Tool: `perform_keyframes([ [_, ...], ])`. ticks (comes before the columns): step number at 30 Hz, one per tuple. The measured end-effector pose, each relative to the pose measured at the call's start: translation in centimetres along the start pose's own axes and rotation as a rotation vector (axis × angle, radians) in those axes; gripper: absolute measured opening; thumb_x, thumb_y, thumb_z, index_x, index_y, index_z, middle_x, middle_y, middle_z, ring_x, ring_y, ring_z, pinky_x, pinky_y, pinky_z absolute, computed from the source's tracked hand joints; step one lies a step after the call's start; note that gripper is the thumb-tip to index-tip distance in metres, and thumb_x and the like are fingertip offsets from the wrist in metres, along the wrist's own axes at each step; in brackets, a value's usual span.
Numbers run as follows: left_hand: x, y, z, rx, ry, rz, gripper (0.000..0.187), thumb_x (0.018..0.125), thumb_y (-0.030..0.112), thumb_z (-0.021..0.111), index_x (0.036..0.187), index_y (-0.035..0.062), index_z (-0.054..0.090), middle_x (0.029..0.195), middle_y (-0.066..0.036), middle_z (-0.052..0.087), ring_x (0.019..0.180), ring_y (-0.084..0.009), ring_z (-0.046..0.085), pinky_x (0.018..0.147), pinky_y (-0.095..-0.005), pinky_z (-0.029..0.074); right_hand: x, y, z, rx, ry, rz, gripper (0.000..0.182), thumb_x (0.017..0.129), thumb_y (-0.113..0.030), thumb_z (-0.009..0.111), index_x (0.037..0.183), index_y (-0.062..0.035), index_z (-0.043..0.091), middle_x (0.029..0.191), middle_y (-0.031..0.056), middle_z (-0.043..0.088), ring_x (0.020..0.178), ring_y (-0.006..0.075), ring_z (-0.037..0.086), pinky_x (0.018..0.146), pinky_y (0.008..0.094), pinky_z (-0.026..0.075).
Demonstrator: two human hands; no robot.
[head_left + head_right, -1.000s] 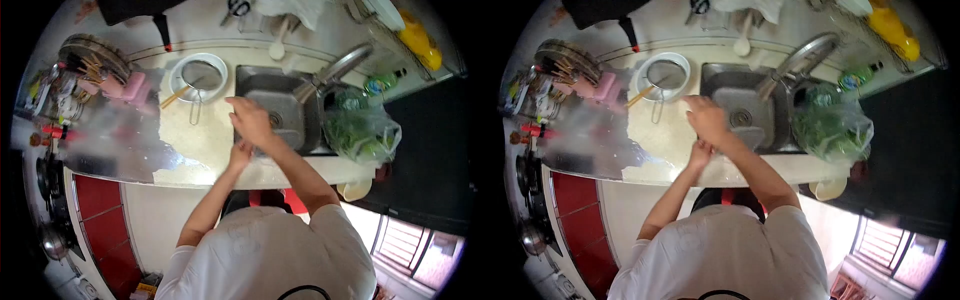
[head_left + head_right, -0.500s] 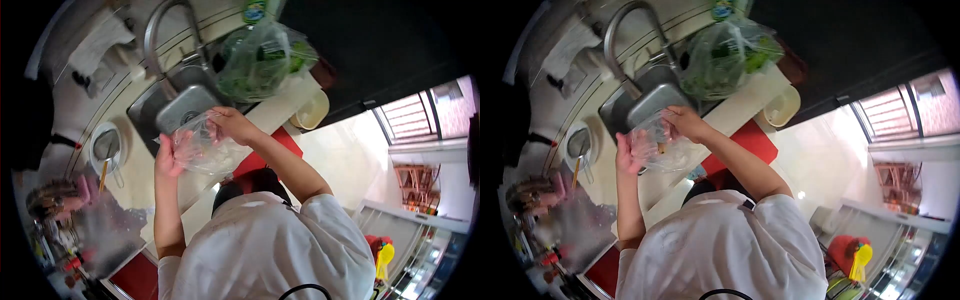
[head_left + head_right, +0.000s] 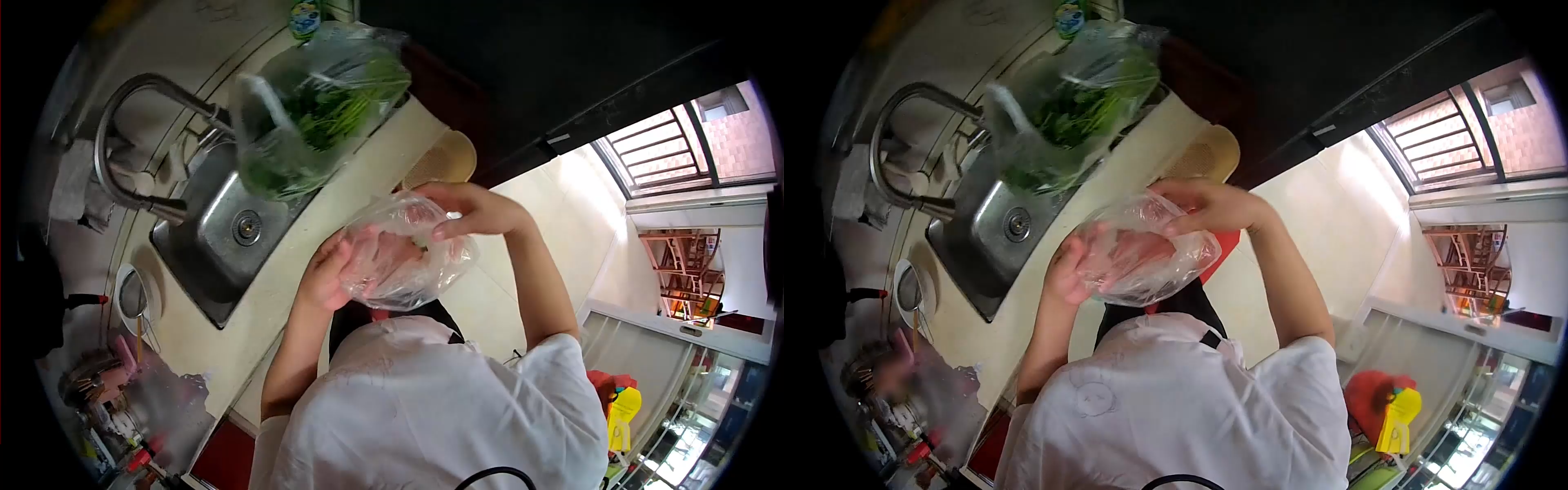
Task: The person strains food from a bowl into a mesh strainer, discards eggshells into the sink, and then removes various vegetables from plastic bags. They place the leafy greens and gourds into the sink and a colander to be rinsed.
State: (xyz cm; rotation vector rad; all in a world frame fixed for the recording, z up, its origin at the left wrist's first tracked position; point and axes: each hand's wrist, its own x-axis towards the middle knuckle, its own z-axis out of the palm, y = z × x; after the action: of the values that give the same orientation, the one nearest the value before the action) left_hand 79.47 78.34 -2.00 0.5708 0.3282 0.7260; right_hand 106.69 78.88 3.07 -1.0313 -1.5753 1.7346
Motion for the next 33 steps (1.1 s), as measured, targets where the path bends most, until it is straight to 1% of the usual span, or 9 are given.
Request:
perform_keyframes([
  [1,0.6,-0.6,0.7,-0.014,0.062,-0.043,0.045,0.090,0.041,0.048,0.123,0.0104,0.049,0.098,-0.006,0.058,0.056,-0.0187,0.052,0.045,-0.0315,0.044,-0.7,1.5,-2.6,0.112,0.014,0.038,0.046,0.080,-0.012,0.067,0.122,-0.0042,0.051,0.108,0.0046,0.058,0.099,0.0127,0.053,0.089,0.0298,0.041],
  [4,2.0,-2.1,1.7,-0.003,0.165,-0.104,0.048,0.091,0.049,0.040,0.124,0.0144,0.049,0.067,0.000,0.053,0.051,-0.0159,0.048,0.042,-0.0322,0.043,0.4,11.2,-9.2,-0.635,0.297,0.421,0.035,0.075,-0.011,0.067,0.108,-0.0051,0.057,0.108,0.0099,0.060,0.095,0.0210,0.058,0.082,0.0331,0.046],
  [7,1.4,-5.0,0.9,-0.280,0.178,-0.059,0.051,0.090,0.042,0.048,0.124,0.0050,0.047,0.076,-0.002,0.056,0.057,-0.0159,0.053,0.044,-0.0330,0.045,2.7,22.2,-11.9,-1.117,0.158,0.087,0.029,0.070,-0.011,0.066,0.098,-0.0081,0.060,0.104,0.0119,0.060,0.089,0.0300,0.059,0.074,0.0370,0.050],
  [8,1.3,-5.2,2.1,0.010,0.399,-0.082,0.053,0.089,0.044,0.047,0.125,0.0058,0.047,0.065,0.002,0.048,0.050,-0.0140,0.047,0.043,-0.0326,0.043,3.9,23.0,-11.9,-1.251,0.082,0.123,0.028,0.074,-0.013,0.060,0.102,-0.0108,0.060,0.103,0.0111,0.060,0.089,0.0279,0.060,0.072,0.0377,0.051],
  [17,0.3,-5.7,4.2,-0.051,0.573,0.068,0.060,0.087,0.052,0.047,0.127,0.0075,0.044,0.063,0.003,0.045,0.049,-0.0119,0.044,0.044,-0.0299,0.041,9.1,29.3,-12.4,-1.392,-0.273,-0.018,0.021,0.081,-0.013,0.047,0.090,-0.0068,0.064,0.086,0.0118,0.064,0.081,0.0286,0.062,0.071,0.0385,0.050],
  [20,0.6,-5.6,4.8,-0.050,0.565,0.110,0.058,0.088,0.051,0.045,0.127,0.0081,0.044,0.064,0.003,0.045,0.049,-0.0117,0.044,0.044,-0.0298,0.040,8.9,28.2,-12.3,-1.282,-0.225,0.167,0.017,0.078,-0.010,0.051,0.086,-0.0067,0.065,0.089,0.0121,0.064,0.083,0.0288,0.062,0.072,0.0395,0.050],
  [26,4.1,-5.4,8.0,-0.081,0.576,0.077,0.054,0.091,0.042,0.046,0.130,0.0052,0.042,0.068,0.003,0.047,0.054,-0.0092,0.045,0.046,-0.0295,0.042,3.2,20.0,-14.8,-0.889,-0.089,-0.017,0.021,0.072,-0.008,0.058,0.093,-0.0051,0.062,0.089,0.0153,0.061,0.084,0.0309,0.060,0.069,0.0403,0.048],
  [31,8.8,-4.4,10.9,0.019,0.292,0.093,0.053,0.092,0.037,0.045,0.133,0.0038,0.039,0.067,0.004,0.041,0.055,-0.0069,0.038,0.052,-0.0290,0.046,-4.7,8.1,-16.7,-0.699,0.533,0.005,0.021,0.079,-0.011,0.064,0.097,-0.0040,0.059,0.070,0.0053,0.054,0.063,0.0071,0.050,0.057,0.0245,0.044],
  [33,10.5,-4.2,11.8,0.008,0.267,0.081,0.051,0.093,0.036,0.044,0.133,0.0051,0.039,0.066,0.004,0.040,0.056,-0.0063,0.037,0.054,-0.0287,0.046,-6.8,3.1,-16.9,-0.363,0.719,-0.172,0.016,0.078,-0.005,0.063,0.093,-0.0003,0.060,0.075,0.0046,0.057,0.062,0.0090,0.052,0.056,0.0197,0.043],
])
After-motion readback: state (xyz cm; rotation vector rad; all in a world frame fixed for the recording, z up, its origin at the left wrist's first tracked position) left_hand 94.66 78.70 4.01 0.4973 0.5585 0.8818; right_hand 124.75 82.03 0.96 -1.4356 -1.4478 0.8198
